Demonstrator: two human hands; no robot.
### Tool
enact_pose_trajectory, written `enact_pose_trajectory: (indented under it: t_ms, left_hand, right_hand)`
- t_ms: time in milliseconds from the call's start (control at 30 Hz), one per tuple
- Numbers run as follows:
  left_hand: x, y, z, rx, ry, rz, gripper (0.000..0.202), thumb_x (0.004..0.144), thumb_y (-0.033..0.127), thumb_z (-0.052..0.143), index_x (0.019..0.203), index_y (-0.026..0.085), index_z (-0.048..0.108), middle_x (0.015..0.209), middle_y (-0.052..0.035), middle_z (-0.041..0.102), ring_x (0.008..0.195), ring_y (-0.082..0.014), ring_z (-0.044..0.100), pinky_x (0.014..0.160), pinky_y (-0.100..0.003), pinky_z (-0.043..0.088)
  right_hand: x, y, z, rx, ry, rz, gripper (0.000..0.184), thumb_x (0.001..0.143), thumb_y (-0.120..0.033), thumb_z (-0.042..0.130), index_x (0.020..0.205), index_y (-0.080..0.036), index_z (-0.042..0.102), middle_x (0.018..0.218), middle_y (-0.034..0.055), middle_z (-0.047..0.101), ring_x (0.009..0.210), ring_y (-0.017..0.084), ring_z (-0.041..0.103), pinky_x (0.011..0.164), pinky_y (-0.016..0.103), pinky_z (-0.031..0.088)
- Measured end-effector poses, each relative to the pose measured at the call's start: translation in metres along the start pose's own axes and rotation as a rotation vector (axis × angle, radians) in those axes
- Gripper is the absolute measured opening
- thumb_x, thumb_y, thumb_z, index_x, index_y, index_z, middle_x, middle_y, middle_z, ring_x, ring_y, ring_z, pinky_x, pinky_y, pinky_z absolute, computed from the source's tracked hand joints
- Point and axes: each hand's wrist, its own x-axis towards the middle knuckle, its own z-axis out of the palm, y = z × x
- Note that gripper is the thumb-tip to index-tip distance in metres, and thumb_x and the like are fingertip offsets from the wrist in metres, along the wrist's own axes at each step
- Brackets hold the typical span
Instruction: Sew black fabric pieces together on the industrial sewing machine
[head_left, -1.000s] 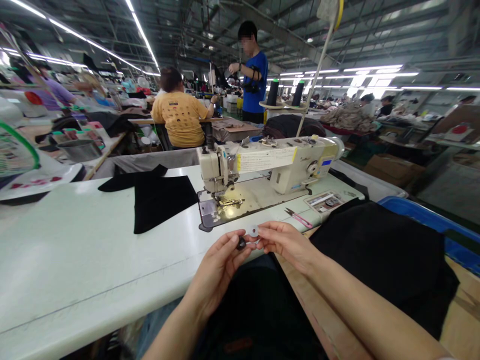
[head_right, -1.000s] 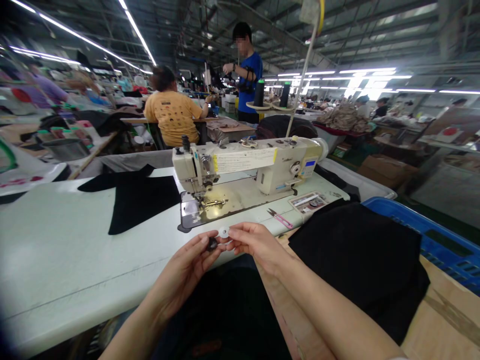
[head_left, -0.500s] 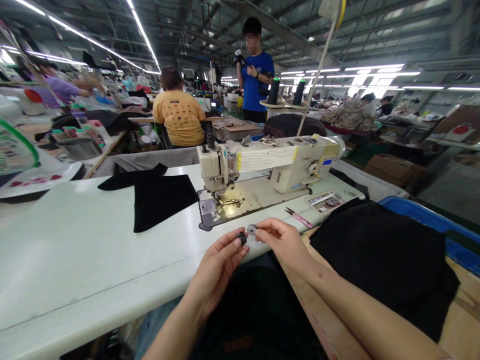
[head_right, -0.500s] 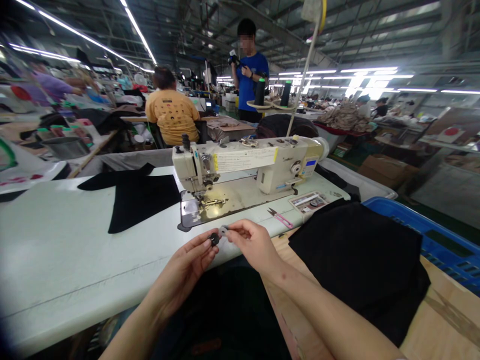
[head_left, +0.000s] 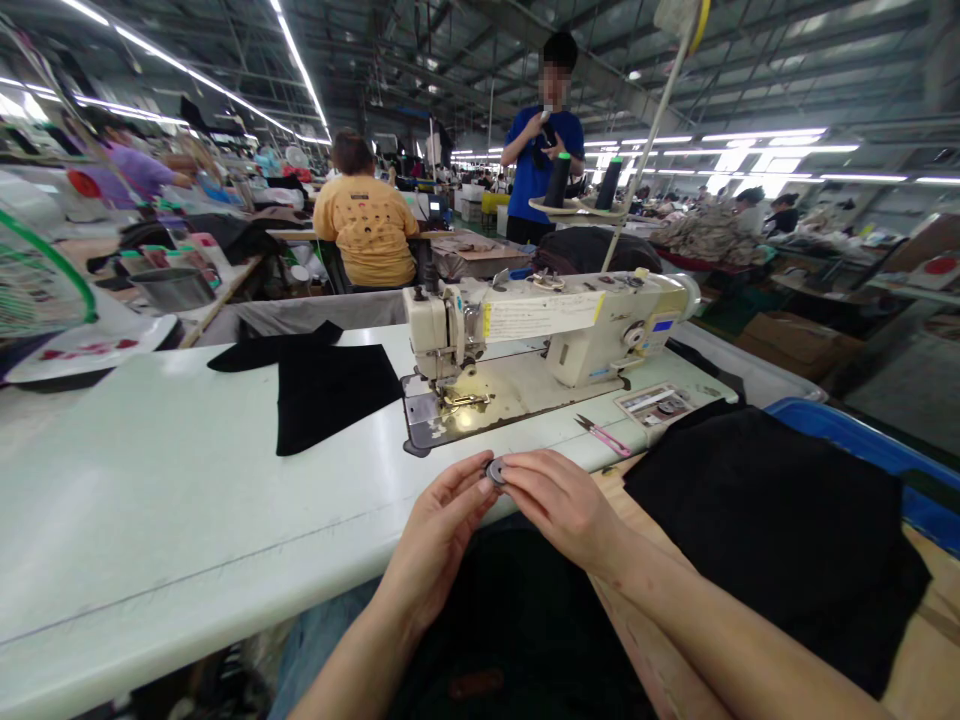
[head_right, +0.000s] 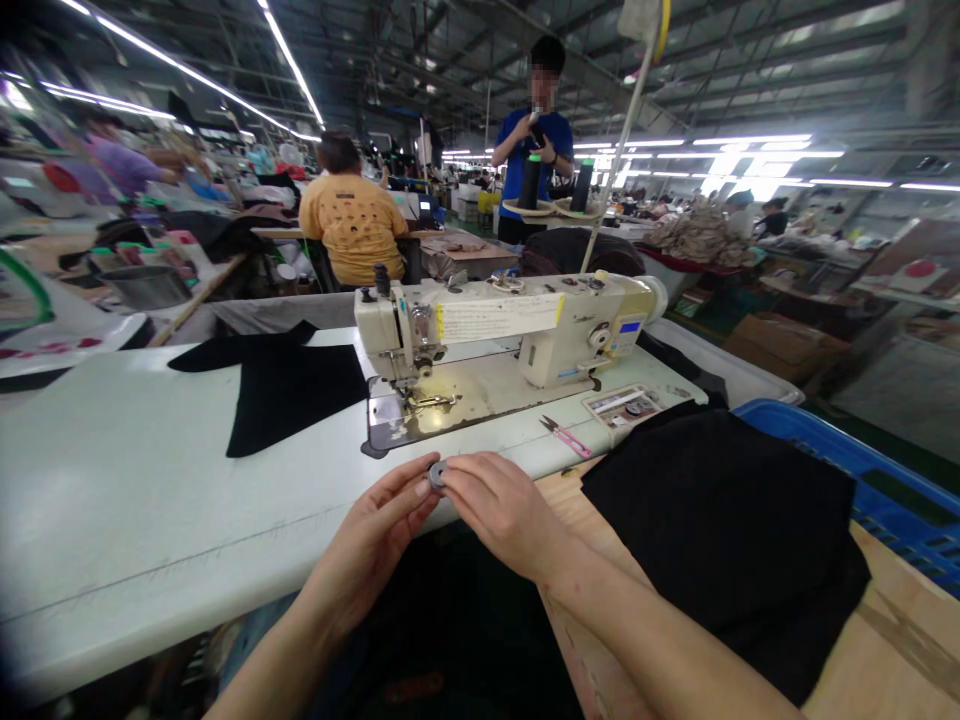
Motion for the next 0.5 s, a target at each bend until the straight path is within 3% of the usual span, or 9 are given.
enact_pose_trajectory:
  t_ms: [100, 233, 500]
  left_hand:
    - [-0.0002, -0.0020, -0.0012, 0.034, -0.009, 0.012, 0.047, 0.063, 0.023, 0.089, 0.108, 0.017, 0.074, 0.104, -0.0080, 0.076, 0.098, -0.0185, 0.068, 0.095, -0.027, 0.049]
    - [0.0010, -0.0046, -0.0034, 0.080, -0.007, 0.017, 0.043, 0.066, 0.028, 0.088, 0.105, 0.016, 0.074, 0.099, -0.0066, 0.075, 0.086, -0.0141, 0.066, 0.086, -0.024, 0.050]
    - [-0.0001, -0.0034, -0.0039, 0.190, -0.013, 0.049, 0.038, 0.071, 0.033, 0.085, 0.104, 0.018, 0.074, 0.085, -0.0021, 0.070, 0.075, -0.0104, 0.061, 0.075, -0.020, 0.049]
  right_hand:
    - [0.0016, -0.0024, 0.0014, 0.063, 0.041, 0.056, 0.027, 0.096, -0.016, 0.054, 0.120, -0.025, 0.062, 0.113, 0.0087, 0.070, 0.104, 0.023, 0.066, 0.093, 0.042, 0.054]
    - [0.0049, -0.0051, 0.0041, 0.193, 0.133, 0.206, 0.012, 0.093, -0.019, 0.062, 0.102, -0.025, 0.066, 0.098, 0.0055, 0.072, 0.095, 0.020, 0.067, 0.086, 0.036, 0.055]
    - [0.0065, -0.0024, 0.0045, 0.354, 0.087, 0.334, 0.011, 0.090, -0.017, 0.062, 0.094, -0.025, 0.069, 0.094, 0.0032, 0.071, 0.091, 0.018, 0.067, 0.083, 0.032, 0.054]
